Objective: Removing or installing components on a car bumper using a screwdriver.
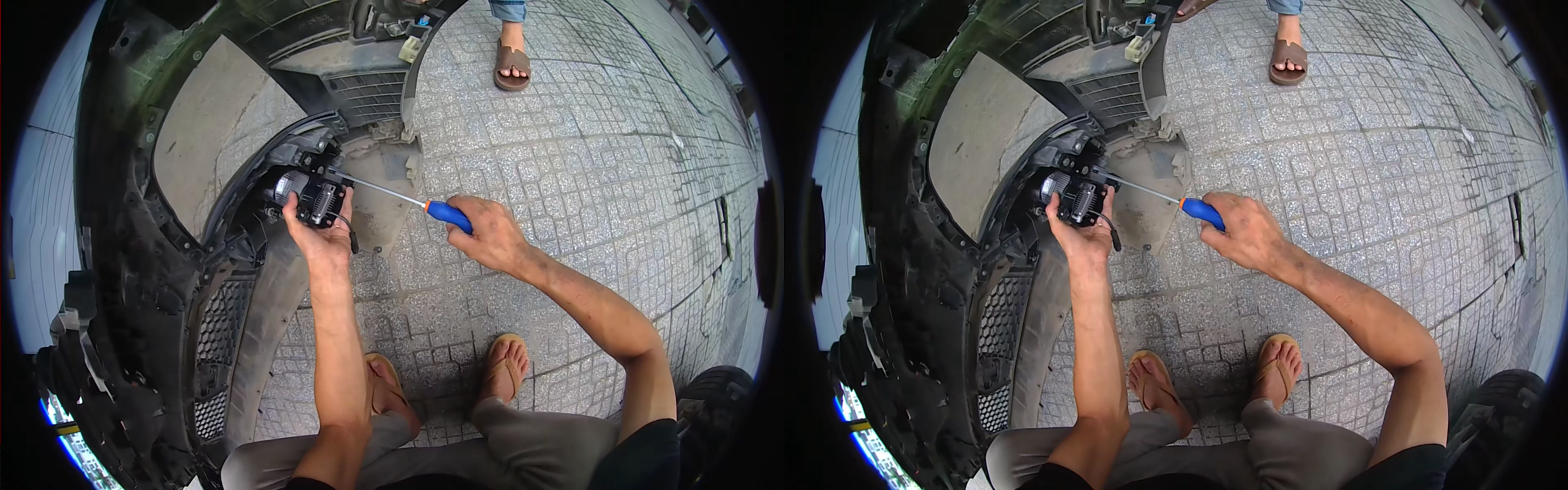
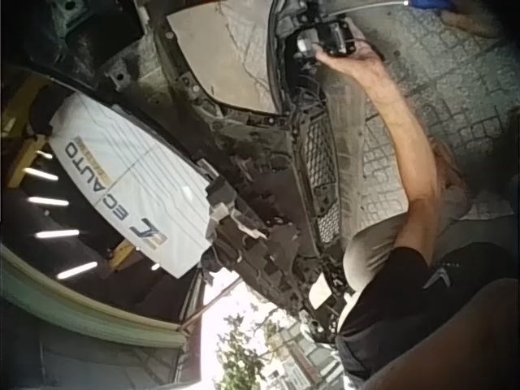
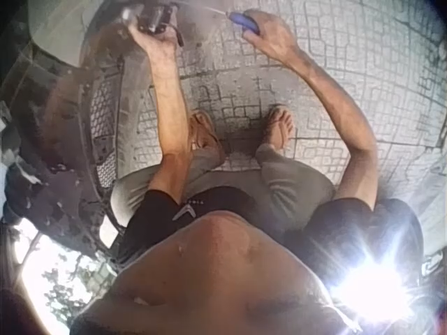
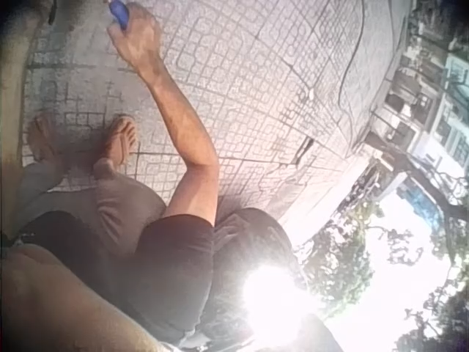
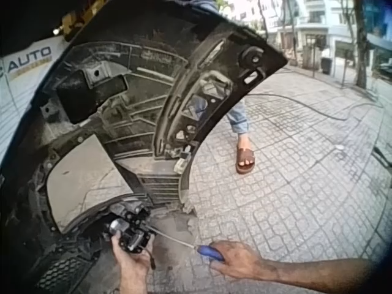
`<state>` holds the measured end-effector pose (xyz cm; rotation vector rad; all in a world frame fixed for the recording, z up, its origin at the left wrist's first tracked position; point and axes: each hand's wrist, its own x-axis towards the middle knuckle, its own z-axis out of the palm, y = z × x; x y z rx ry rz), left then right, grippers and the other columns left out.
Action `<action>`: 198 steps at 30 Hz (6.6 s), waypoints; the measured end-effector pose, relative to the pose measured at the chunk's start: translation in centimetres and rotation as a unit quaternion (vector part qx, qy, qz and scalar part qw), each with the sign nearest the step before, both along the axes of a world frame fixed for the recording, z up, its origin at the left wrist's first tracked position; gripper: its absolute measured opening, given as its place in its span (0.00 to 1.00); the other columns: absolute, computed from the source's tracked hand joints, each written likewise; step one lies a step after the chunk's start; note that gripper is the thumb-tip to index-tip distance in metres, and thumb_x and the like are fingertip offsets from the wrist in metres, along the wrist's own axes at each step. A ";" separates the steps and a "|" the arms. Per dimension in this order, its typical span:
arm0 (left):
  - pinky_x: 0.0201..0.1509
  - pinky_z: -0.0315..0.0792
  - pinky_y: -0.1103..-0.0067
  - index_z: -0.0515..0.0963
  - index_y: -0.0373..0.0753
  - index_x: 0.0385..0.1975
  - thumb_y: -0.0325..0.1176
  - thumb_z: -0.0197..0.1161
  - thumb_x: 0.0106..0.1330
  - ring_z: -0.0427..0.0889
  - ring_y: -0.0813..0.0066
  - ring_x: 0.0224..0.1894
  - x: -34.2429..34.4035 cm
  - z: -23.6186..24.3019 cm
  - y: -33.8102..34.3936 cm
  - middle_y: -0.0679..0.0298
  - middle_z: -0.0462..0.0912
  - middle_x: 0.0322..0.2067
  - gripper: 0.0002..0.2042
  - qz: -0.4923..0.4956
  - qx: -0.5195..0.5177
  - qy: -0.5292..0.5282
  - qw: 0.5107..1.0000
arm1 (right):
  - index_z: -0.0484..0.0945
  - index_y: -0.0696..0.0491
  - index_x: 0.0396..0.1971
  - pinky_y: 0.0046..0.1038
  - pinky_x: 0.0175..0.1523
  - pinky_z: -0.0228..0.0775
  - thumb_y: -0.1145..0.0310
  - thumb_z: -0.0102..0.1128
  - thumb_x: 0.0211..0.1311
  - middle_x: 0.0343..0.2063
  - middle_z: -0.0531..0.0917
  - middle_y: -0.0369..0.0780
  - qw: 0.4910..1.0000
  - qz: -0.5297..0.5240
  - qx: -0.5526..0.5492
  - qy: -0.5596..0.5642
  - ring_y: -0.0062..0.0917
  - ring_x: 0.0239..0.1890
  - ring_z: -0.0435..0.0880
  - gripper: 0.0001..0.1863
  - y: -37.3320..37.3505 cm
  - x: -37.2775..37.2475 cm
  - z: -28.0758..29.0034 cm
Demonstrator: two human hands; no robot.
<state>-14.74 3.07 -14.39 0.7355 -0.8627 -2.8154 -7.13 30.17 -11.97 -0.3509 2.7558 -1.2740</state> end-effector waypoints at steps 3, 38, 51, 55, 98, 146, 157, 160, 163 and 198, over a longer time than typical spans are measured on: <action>0.62 0.80 0.56 0.74 0.30 0.55 0.52 0.63 0.66 0.83 0.51 0.52 0.2 0.1 0.0 0.49 0.81 0.50 0.30 -0.005 -0.004 0.009 1.000 | 0.78 0.61 0.43 0.43 0.38 0.75 0.67 0.59 0.58 0.29 0.81 0.48 1.000 -0.004 -0.011 -0.002 0.42 0.29 0.83 0.16 -0.1 -0.2 -1.0; 0.63 0.79 0.56 0.73 0.29 0.56 0.52 0.63 0.65 0.83 0.49 0.52 0.1 0.5 0.3 0.48 0.81 0.51 0.31 -0.003 -0.015 0.004 1.000 | 0.74 0.58 0.52 0.36 0.29 0.81 0.67 0.63 0.66 0.36 0.75 0.43 0.959 0.051 0.173 0.218 0.36 0.27 0.84 0.18 -0.8 -0.1 0.1; 0.64 0.78 0.56 0.74 0.29 0.56 0.52 0.62 0.66 0.83 0.50 0.52 0.1 0.2 0.1 0.49 0.81 0.50 0.30 0.000 -0.012 0.009 1.000 | 0.79 0.62 0.45 0.29 0.25 0.69 0.58 0.62 0.71 0.27 0.83 0.45 0.870 -0.022 -0.324 -0.372 0.28 0.22 0.80 0.20 0.5 -2.4 -0.9; 0.64 0.78 0.55 0.74 0.28 0.55 0.52 0.63 0.66 0.83 0.50 0.52 0.1 0.2 0.3 0.49 0.82 0.50 0.30 0.003 -0.006 0.010 1.000 | 0.79 0.62 0.45 0.28 0.24 0.75 0.56 0.61 0.71 0.29 0.84 0.47 0.958 0.029 0.005 0.284 0.31 0.20 0.83 0.21 -1.1 -2.0 -1.6; 0.64 0.77 0.53 0.74 0.29 0.56 0.51 0.61 0.67 0.82 0.48 0.54 -0.1 -0.2 0.2 0.49 0.81 0.52 0.29 0.009 -0.005 0.017 1.000 | 0.79 0.63 0.42 0.29 0.23 0.66 0.55 0.60 0.73 0.21 0.77 0.39 0.976 0.039 -0.141 -0.162 0.24 0.21 0.78 0.21 -0.2 -3.5 -0.6; 0.61 0.79 0.54 0.74 0.29 0.55 0.51 0.61 0.67 0.84 0.49 0.50 -0.1 -0.1 0.3 0.48 0.82 0.50 0.29 0.013 -0.016 0.019 1.000 | 0.79 0.58 0.50 0.39 0.30 0.76 0.60 0.60 0.72 0.33 0.85 0.45 0.982 0.048 0.150 0.100 0.39 0.25 0.85 0.17 -1.3 -2.1 -0.1; 0.60 0.80 0.54 0.74 0.30 0.54 0.51 0.59 0.68 0.84 0.50 0.49 -0.2 -0.3 0.4 0.49 0.82 0.49 0.28 0.015 -0.011 0.017 1.000 | 0.81 0.60 0.49 0.29 0.22 0.67 0.57 0.60 0.72 0.24 0.81 0.41 0.867 0.019 -0.289 -0.406 0.31 0.21 0.81 0.19 0.3 -4.3 -0.5; 0.60 0.80 0.54 0.74 0.30 0.54 0.51 0.59 0.68 0.84 0.50 0.50 -0.2 -0.3 0.4 0.49 0.82 0.49 0.28 0.007 -0.011 0.023 1.000 | 0.81 0.60 0.49 0.30 0.21 0.70 0.58 0.60 0.72 0.28 0.82 0.44 0.993 0.055 -0.063 0.082 0.33 0.21 0.83 0.19 -0.9 -2.8 -1.4; 0.61 0.80 0.55 0.74 0.30 0.55 0.51 0.60 0.68 0.84 0.50 0.50 -0.1 -0.4 0.1 0.49 0.82 0.50 0.28 0.008 -0.013 0.023 1.000 | 0.80 0.60 0.50 0.37 0.32 0.79 0.60 0.60 0.72 0.36 0.85 0.48 0.984 0.047 0.145 0.089 0.40 0.28 0.87 0.19 -1.5 -1.7 0.4; 0.61 0.80 0.55 0.75 0.28 0.51 0.51 0.63 0.65 0.85 0.50 0.48 -0.1 -0.6 0.5 0.49 0.83 0.46 0.28 0.011 -0.008 0.021 1.000 | 0.75 0.58 0.59 0.31 0.29 0.76 0.58 0.60 0.73 0.29 0.83 0.43 0.994 0.074 -0.080 -0.028 0.30 0.26 0.84 0.24 -1.0 -3.7 -1.8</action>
